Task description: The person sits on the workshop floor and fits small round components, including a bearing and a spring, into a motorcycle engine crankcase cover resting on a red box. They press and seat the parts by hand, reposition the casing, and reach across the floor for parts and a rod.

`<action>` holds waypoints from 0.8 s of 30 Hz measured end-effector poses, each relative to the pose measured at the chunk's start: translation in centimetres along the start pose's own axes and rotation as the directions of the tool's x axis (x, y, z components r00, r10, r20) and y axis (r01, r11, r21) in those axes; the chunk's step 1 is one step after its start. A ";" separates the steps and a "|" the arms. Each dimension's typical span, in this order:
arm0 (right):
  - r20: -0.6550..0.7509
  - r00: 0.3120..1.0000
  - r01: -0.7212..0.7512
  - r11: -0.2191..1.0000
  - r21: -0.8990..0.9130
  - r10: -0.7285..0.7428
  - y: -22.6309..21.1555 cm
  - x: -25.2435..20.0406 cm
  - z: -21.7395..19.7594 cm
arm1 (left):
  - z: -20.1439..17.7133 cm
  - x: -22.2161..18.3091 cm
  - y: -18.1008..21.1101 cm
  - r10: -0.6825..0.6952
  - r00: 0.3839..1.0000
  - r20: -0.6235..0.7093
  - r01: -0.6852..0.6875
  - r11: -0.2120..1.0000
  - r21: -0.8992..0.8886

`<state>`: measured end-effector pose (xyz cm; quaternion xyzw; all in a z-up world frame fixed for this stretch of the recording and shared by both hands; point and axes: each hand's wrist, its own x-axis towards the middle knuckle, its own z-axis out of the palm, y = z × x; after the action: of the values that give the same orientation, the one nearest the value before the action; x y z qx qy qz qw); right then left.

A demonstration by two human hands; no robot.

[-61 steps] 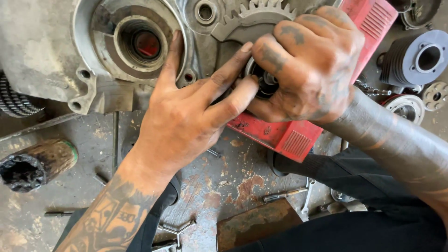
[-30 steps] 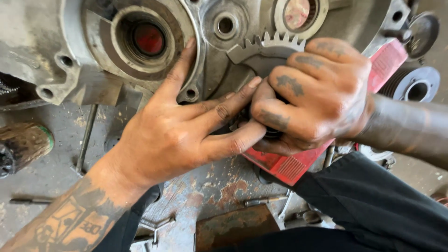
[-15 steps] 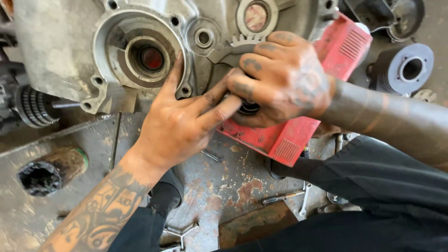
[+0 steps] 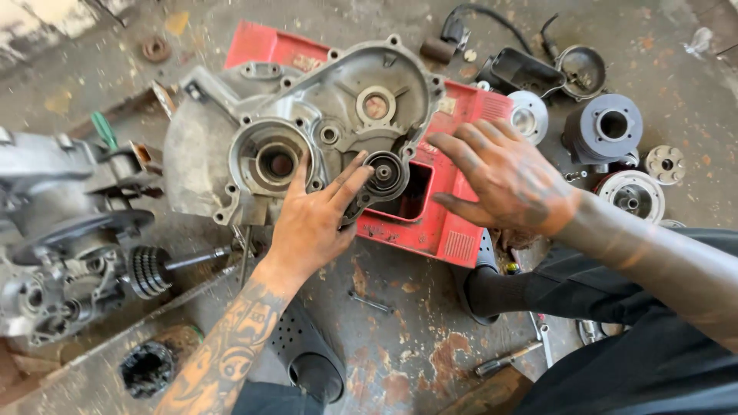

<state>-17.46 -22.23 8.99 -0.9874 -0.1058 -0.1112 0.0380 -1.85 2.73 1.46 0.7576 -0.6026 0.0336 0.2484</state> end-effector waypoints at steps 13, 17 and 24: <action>0.028 0.908 -0.418 0.906 0.057 0.417 0.7 -6.3 -5.7 | -2.6 1.0 0.4 0.053 0.996 -0.072 -0.051 0.998 0.035; 0.066 0.924 -0.380 0.924 0.035 0.378 -0.1 -4.7 -6.0 | -1.8 0.8 -1.4 -0.054 0.994 -0.098 0.070 0.984 0.165; 0.192 0.922 -0.333 0.942 -0.045 0.336 -1.2 -3.7 -4.6 | 1.4 0.7 -3.1 -0.027 0.993 -0.111 0.054 0.966 0.253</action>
<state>-22.23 -22.28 12.66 -0.9973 0.0616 -0.0056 0.0398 0.87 1.93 -0.58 0.7927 -0.5634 0.1462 0.1811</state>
